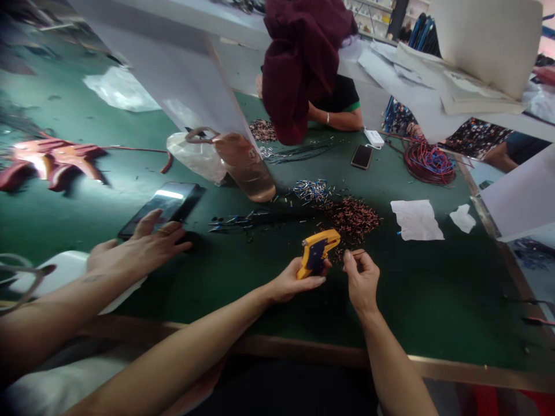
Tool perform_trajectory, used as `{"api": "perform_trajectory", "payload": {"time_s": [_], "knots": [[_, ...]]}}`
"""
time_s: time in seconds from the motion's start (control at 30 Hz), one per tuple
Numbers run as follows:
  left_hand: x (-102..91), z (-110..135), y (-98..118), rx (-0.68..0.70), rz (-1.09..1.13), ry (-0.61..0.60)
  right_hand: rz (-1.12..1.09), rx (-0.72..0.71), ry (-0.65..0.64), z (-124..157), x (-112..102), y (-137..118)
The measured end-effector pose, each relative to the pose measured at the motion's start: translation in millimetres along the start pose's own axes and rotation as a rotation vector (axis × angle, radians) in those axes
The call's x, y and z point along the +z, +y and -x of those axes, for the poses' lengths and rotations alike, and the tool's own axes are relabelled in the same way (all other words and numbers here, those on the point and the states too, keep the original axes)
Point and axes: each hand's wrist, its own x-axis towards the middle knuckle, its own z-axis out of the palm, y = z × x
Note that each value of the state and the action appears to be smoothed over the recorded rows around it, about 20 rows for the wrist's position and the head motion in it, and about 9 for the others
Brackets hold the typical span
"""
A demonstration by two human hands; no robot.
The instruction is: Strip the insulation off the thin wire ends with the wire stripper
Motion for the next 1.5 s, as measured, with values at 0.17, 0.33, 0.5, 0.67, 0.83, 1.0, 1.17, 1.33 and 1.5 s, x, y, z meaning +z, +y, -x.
{"api": "perform_trajectory", "payload": {"time_s": [0.17,0.33,0.5,0.67,0.83,1.0,1.17,1.33,1.5], "knots": [[1.3,-0.2,0.4,-0.007,-0.017,0.028,-0.014,-0.004,0.012,0.3,2.1,-3.0],[2.2,0.0,1.7,-0.005,-0.059,0.051,-0.018,-0.004,0.047,0.7,2.6,-3.8],[1.4,-0.1,2.0,0.003,-0.038,0.047,-0.015,-0.007,0.060,0.8,2.6,-1.7],[-1.3,-1.4,-4.0,0.016,-0.017,0.027,-0.023,-0.012,0.055,1.9,3.3,-2.5],[-1.1,-1.9,-4.7,0.007,0.013,0.042,0.002,-0.039,0.079,2.6,5.0,-4.6],[-0.2,-1.4,0.7,-0.017,0.008,0.023,0.016,-0.049,0.059,3.1,6.3,-4.0],[-2.4,-4.0,-6.1,0.007,0.004,0.013,0.019,-0.018,0.065,3.0,4.8,-0.8],[-5.1,-6.9,-14.6,0.010,-0.001,0.008,0.025,-0.023,0.052,2.6,4.7,-1.3],[-4.8,-5.8,-11.9,0.008,-0.001,0.000,0.022,-0.030,0.072,3.3,5.5,-2.6]]}}
